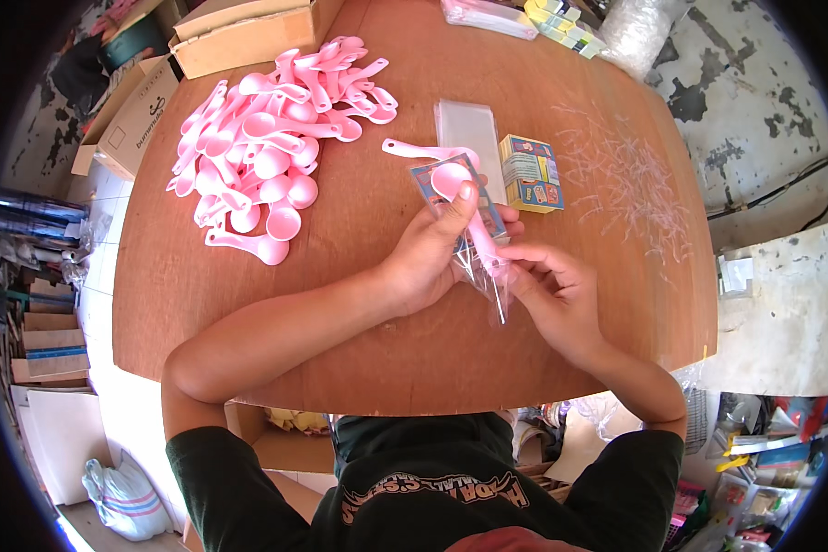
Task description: Packing a plastic spoon and a decorative card into a small plastic bag and sealing it.
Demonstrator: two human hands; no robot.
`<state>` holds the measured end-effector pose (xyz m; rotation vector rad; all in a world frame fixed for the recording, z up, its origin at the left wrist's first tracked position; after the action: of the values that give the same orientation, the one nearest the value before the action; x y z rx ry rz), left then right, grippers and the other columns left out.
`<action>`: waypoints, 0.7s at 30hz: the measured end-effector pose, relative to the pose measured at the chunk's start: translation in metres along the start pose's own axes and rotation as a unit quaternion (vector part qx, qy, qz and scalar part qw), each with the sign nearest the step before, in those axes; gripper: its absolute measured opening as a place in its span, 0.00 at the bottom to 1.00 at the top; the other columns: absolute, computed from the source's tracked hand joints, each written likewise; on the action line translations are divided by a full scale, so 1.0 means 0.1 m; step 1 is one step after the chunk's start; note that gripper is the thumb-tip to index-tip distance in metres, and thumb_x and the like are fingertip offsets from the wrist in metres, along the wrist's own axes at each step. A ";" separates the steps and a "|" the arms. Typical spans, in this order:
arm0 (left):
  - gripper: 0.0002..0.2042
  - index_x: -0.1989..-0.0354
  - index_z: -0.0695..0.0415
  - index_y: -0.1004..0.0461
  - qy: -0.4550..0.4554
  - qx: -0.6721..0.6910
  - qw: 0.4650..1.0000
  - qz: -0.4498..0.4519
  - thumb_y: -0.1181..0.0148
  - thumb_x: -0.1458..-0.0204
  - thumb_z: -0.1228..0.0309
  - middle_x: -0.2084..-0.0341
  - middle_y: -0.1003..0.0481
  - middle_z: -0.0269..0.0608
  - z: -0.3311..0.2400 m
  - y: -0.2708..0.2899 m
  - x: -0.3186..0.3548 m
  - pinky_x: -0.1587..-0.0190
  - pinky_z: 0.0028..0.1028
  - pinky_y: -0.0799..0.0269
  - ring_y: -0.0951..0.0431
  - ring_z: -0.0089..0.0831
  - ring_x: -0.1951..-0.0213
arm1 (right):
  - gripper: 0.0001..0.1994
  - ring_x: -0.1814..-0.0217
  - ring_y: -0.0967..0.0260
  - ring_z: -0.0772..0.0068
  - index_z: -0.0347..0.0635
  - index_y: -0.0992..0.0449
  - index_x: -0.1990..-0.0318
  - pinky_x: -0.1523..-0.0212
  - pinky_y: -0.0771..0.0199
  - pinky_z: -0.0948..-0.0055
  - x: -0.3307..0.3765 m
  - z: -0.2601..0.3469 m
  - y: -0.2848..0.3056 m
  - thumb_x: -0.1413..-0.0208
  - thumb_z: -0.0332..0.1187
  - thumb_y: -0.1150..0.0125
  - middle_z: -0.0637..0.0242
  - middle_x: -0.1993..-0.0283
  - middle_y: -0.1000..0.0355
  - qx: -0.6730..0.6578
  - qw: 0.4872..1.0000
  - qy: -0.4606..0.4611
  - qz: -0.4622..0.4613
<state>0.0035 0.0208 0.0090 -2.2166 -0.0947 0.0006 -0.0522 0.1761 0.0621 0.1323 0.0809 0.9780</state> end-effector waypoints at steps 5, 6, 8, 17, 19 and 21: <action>0.31 0.45 0.54 0.40 -0.009 0.014 0.998 0.055 0.55 0.46 0.41 0.49 0.32 0.43 -0.04 -0.02 -0.03 0.44 0.42 0.34 0.31 0.36 0.46 | 0.07 0.68 0.32 0.86 0.33 0.26 0.58 0.70 0.33 0.86 -0.08 0.23 0.16 0.42 0.23 0.45 0.68 0.65 0.27 0.049 0.993 0.085 -0.062; 0.31 0.45 0.54 0.40 -0.009 0.013 0.998 0.053 0.55 0.46 0.41 0.49 0.32 0.43 -0.06 0.01 -0.03 0.44 0.42 0.34 0.31 0.36 0.46 | 0.06 0.67 0.32 0.86 0.33 0.25 0.60 0.71 0.34 0.86 -0.11 0.26 0.23 0.43 0.23 0.45 0.68 0.65 0.27 0.087 0.990 0.088 -0.073; 0.29 0.44 0.53 0.41 0.038 0.045 0.996 0.074 0.57 0.44 0.42 0.50 0.32 0.44 -0.10 0.03 -0.04 0.45 0.42 0.33 0.30 0.37 0.47 | 0.06 0.68 0.33 0.86 0.33 0.24 0.61 0.70 0.35 0.86 -0.12 0.34 0.47 0.44 0.23 0.45 0.68 0.66 0.27 0.073 0.984 0.131 -0.097; 0.34 0.38 0.58 0.48 -0.210 -0.321 0.923 0.014 0.39 0.49 0.60 0.58 0.35 0.44 -0.12 -0.05 0.07 0.54 0.36 0.32 0.31 0.32 0.57 | 0.04 0.69 0.32 0.85 0.33 0.24 0.66 0.69 0.35 0.83 -0.17 0.66 0.53 0.45 0.25 0.43 0.68 0.70 0.27 0.171 0.975 0.113 -0.083; 0.42 0.38 0.60 0.48 -0.342 -0.482 0.802 0.087 0.28 0.60 0.65 0.52 0.39 0.44 -0.13 -0.14 0.11 0.53 0.33 0.35 0.36 0.31 0.53 | 0.06 0.72 0.31 0.84 0.33 0.25 0.67 0.70 0.33 0.83 -0.18 0.60 0.42 0.44 0.29 0.42 0.68 0.71 0.27 0.089 0.994 0.010 -0.067; 0.38 0.38 0.59 0.46 -0.317 -0.438 0.834 0.110 0.30 0.57 0.67 0.53 0.34 0.44 -0.03 -0.23 0.14 0.52 0.30 0.33 0.31 0.29 0.54 | 0.07 0.73 0.31 0.84 0.33 0.25 0.67 0.71 0.32 0.83 -0.21 0.60 0.27 0.44 0.29 0.41 0.68 0.72 0.27 0.055 0.997 -0.017 -0.058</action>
<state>0.0162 0.0328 0.0297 -3.0335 -0.2397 1.0136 -0.0783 0.1694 0.1255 0.2416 0.1102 0.8548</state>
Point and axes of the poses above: each hand's wrist, its own x-axis away from the middle knuckle, its own y-axis out of the back of the hand, z = x × y, the point moved 1 cm from there along -x, towards the middle knuckle
